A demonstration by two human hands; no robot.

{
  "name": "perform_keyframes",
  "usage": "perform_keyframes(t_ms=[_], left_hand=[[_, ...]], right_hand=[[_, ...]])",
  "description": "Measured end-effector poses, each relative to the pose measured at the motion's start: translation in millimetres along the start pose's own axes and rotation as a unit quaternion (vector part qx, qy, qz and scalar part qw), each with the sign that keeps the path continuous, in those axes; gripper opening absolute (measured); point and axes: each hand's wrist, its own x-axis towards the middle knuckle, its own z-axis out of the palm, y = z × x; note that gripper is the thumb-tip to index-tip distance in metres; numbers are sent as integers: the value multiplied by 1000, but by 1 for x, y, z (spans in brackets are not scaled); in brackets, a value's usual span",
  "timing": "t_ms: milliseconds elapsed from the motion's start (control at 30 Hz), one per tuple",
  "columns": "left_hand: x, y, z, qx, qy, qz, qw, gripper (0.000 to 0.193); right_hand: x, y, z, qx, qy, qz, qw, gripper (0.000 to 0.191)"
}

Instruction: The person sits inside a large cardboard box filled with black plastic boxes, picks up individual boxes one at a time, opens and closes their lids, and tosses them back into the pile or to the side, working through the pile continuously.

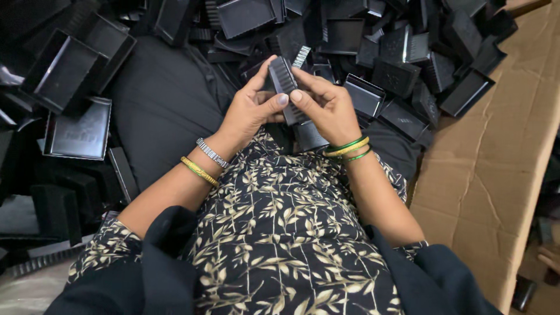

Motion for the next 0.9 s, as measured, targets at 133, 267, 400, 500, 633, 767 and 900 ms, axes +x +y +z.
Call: perform_keyframes(t_ms=[133, 267, 400, 500, 633, 767, 900], left_hand=[[1, -3, 0, -7, 13, 23, 1000, 85], [2, -3, 0, -54, 33, 44, 997, 85], [4, -5, -1, -21, 29, 20, 999, 87], [4, -6, -2, -24, 14, -1, 1000, 87], [1, -8, -6, -24, -3, 1, 1000, 78], [-3, -12, -2, -23, 12, 20, 999, 52], [-7, -7, 0, 37, -49, 37, 997, 37]], right_hand=[[0, 6, 1, -7, 50, -38, 998, 44], [2, 11, 1, 15, 105, 5, 994, 43], [1, 15, 2, 5, 63, 36, 997, 43], [-1, 19, 3, -47, 48, 13, 998, 43], [-7, 19, 9, -145, 41, -56, 987, 41], [-14, 14, 13, -195, 35, -149, 969, 37], [-15, 13, -4, 14, 87, 39, 995, 36]])
